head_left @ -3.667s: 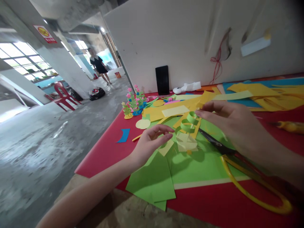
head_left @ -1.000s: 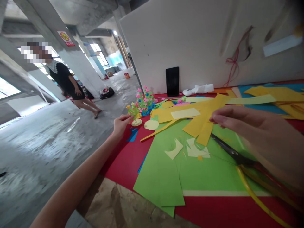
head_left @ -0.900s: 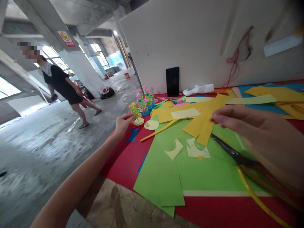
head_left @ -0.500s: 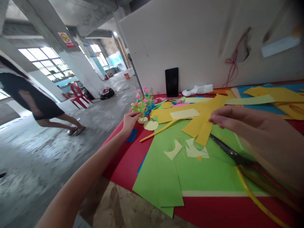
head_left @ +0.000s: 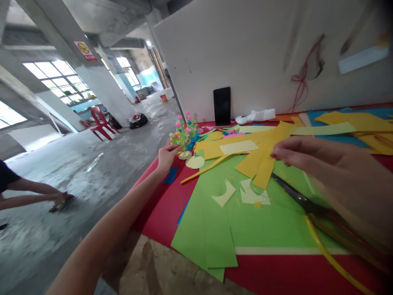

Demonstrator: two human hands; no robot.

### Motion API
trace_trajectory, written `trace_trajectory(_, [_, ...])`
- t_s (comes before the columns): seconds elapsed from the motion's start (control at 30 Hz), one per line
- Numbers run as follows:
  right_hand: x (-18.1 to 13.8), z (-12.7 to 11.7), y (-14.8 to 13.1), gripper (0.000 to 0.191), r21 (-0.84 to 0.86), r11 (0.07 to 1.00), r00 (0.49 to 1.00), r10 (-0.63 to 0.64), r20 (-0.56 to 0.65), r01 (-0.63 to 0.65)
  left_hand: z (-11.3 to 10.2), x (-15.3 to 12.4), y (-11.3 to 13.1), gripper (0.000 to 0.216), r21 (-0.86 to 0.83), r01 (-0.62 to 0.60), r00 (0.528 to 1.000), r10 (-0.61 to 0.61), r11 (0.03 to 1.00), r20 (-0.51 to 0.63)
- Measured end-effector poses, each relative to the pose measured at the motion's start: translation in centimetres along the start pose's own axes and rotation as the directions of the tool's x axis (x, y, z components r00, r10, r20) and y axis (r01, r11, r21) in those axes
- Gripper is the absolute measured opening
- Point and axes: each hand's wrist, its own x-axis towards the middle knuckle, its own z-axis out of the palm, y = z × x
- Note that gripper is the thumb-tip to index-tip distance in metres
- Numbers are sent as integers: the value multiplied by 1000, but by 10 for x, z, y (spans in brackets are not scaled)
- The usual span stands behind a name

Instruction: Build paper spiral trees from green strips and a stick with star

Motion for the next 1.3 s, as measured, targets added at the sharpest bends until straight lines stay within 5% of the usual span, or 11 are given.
trace_trajectory(1.3, [1, 1, 8, 22, -33, 996, 996, -88, 6, 89, -9, -1, -12, 26, 126, -155, 988, 151, 980, 41])
